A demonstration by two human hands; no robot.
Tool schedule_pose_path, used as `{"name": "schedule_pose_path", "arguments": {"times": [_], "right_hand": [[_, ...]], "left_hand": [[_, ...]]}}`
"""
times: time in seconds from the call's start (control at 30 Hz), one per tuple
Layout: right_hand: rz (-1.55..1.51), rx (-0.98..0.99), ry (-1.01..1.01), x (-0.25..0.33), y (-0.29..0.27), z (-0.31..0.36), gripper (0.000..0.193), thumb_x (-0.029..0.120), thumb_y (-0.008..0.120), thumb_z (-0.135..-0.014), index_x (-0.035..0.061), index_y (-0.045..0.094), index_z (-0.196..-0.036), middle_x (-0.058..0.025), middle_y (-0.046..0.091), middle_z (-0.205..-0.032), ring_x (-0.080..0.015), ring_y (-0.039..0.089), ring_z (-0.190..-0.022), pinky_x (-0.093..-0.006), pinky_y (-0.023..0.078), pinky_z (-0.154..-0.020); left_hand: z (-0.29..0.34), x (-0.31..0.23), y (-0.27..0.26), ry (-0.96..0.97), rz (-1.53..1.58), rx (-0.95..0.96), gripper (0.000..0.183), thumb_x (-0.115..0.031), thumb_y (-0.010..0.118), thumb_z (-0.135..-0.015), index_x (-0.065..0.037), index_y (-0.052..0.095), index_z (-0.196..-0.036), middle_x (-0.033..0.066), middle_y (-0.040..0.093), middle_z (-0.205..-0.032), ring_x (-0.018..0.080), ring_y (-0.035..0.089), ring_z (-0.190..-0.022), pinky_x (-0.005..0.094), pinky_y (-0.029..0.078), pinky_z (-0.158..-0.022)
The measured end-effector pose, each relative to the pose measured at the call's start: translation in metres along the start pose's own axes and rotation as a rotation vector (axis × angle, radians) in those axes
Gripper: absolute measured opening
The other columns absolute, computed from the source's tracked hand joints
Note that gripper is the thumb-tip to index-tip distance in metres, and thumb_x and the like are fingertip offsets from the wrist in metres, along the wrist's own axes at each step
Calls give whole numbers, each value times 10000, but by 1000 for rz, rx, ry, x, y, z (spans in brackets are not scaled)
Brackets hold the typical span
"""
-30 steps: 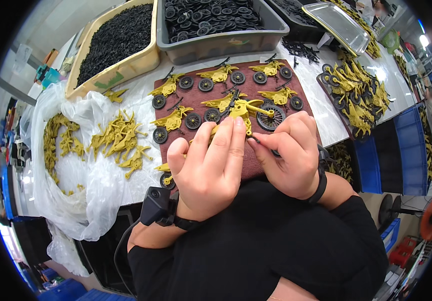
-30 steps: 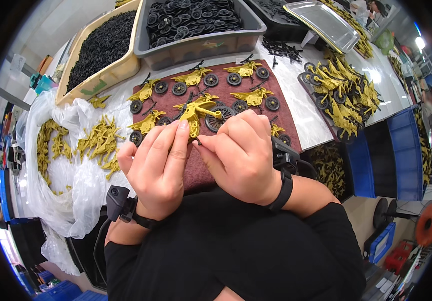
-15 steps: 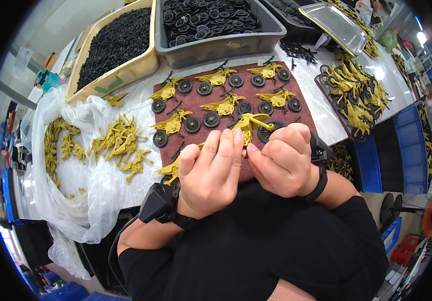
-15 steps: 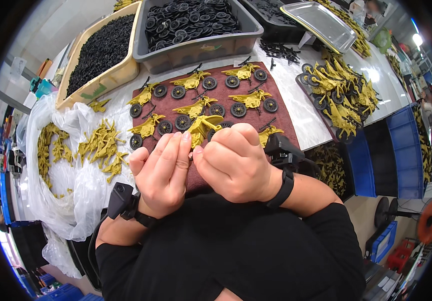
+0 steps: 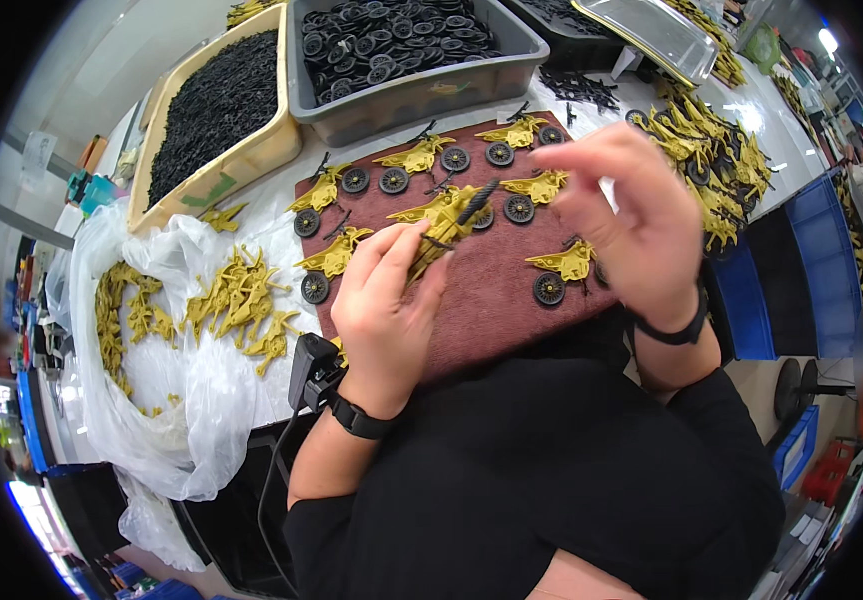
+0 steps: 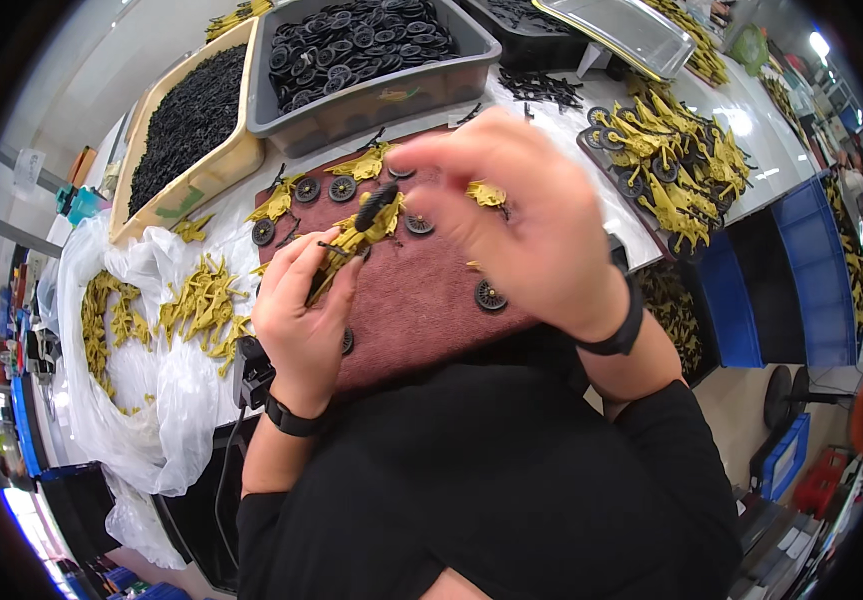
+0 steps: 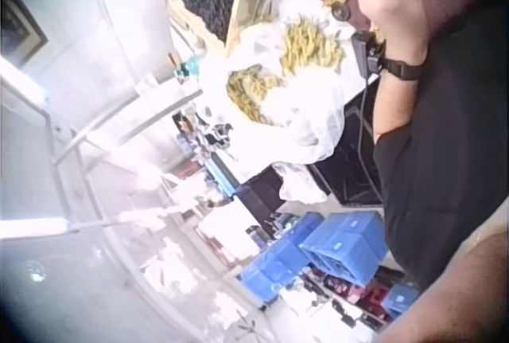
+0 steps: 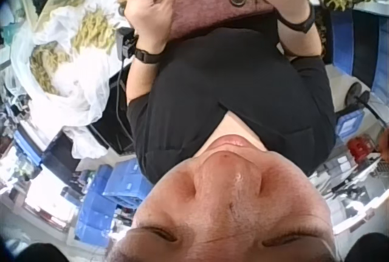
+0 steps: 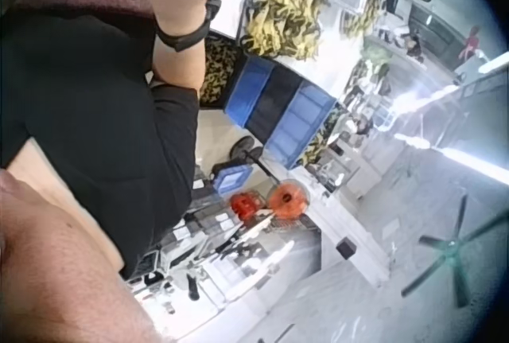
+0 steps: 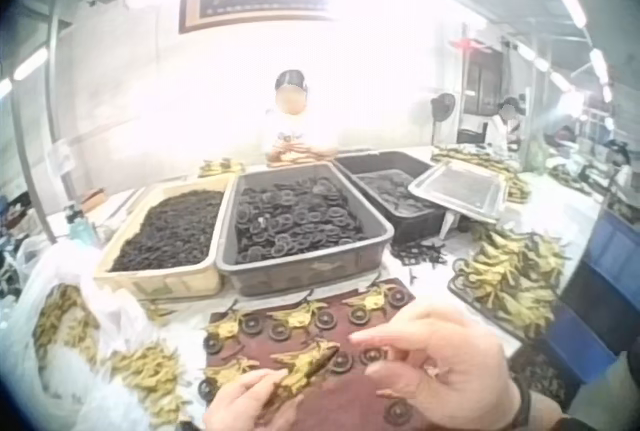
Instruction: Assembling small plastic toy motorcycle models by adding wheels and other components on an assembly station.
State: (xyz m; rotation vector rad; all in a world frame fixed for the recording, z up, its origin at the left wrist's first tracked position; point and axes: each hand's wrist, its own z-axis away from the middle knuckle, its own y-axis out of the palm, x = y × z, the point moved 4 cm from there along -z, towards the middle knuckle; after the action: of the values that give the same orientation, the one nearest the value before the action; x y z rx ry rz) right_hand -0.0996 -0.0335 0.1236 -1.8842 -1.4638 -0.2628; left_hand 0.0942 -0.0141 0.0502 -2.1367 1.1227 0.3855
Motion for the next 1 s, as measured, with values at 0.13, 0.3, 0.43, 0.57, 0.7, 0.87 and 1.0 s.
{"name": "schedule_pose_path", "arguments": {"times": [0.13, 0.3, 0.43, 0.57, 0.7, 0.87, 1.0], "right_hand": [[-468, -147, 223, -11, -33, 8, 197, 79, 656, -877, -16, 631, -1048, -13, 633, -912, -66, 559, -842, -202, 460, -751], [-81, 193, 349, -7, -12, 51, 254, 115, 764, -770, 4, 618, -945, -36, 618, -842, -111, 582, -734, -243, 480, -651], [172, 114, 108, 5, 6, 72, 268, 103, 793, -707, 19, 620, -894, -88, 607, -764, -232, 597, -628, -313, 490, -548], [258, 5, 174, 3, 11, 84, 269, 87, 774, -730, 13, 611, -930, -91, 617, -775, -232, 613, -643, -316, 500, -570], [238, -41, 292, -4, 8, 86, 262, 50, 740, -759, 7, 603, -978, -99, 627, -793, -238, 631, -686, -316, 515, -609], [237, -44, 71, -5, 10, 80, 212, -5, 694, -778, -7, 617, -975, -115, 623, -790, -270, 624, -689, -338, 508, -613], [121, 48, 146, -8, 14, 76, 196, -4, 692, -778, -17, 620, -959, -128, 637, -825, -279, 634, -714, -331, 517, -625]], "left_hand": [[3, -6, 5, 1, -10, 24, 357, 58, 728, -705, 27, 651, -1053, 136, 647, -995, 256, 638, -880, 310, 518, -778], [5, -17, 15, 335, -202, 34, 389, 9, 686, -694, 31, 639, -1080, 125, 623, -1010, 266, 609, -901, 368, 472, -766], [1, -32, 32, 467, -227, 78, 347, -38, 636, -733, 27, 643, -1074, 134, 621, -1020, 274, 607, -906, 386, 466, -761], [2, -44, 39, 514, -229, 121, 346, -44, 636, -723, 24, 650, -1062, 137, 623, -1014, 281, 604, -892, 387, 468, -753], [6, -42, 43, 526, -205, 49, 335, -33, 643, -712, 27, 663, -1041, 131, 627, -987, 278, 601, -867, 375, 471, -735], [10, -40, 43, 509, -138, 25, 327, -27, 652, -704, 31, 671, -1025, 131, 629, -983, 261, 600, -849, 363, 474, -726], [9, -37, 34, 505, -186, 43, 311, -41, 658, -706, 12, 684, -1012, 97, 642, -976, 230, 598, -851, 347, 444, -726]]}}
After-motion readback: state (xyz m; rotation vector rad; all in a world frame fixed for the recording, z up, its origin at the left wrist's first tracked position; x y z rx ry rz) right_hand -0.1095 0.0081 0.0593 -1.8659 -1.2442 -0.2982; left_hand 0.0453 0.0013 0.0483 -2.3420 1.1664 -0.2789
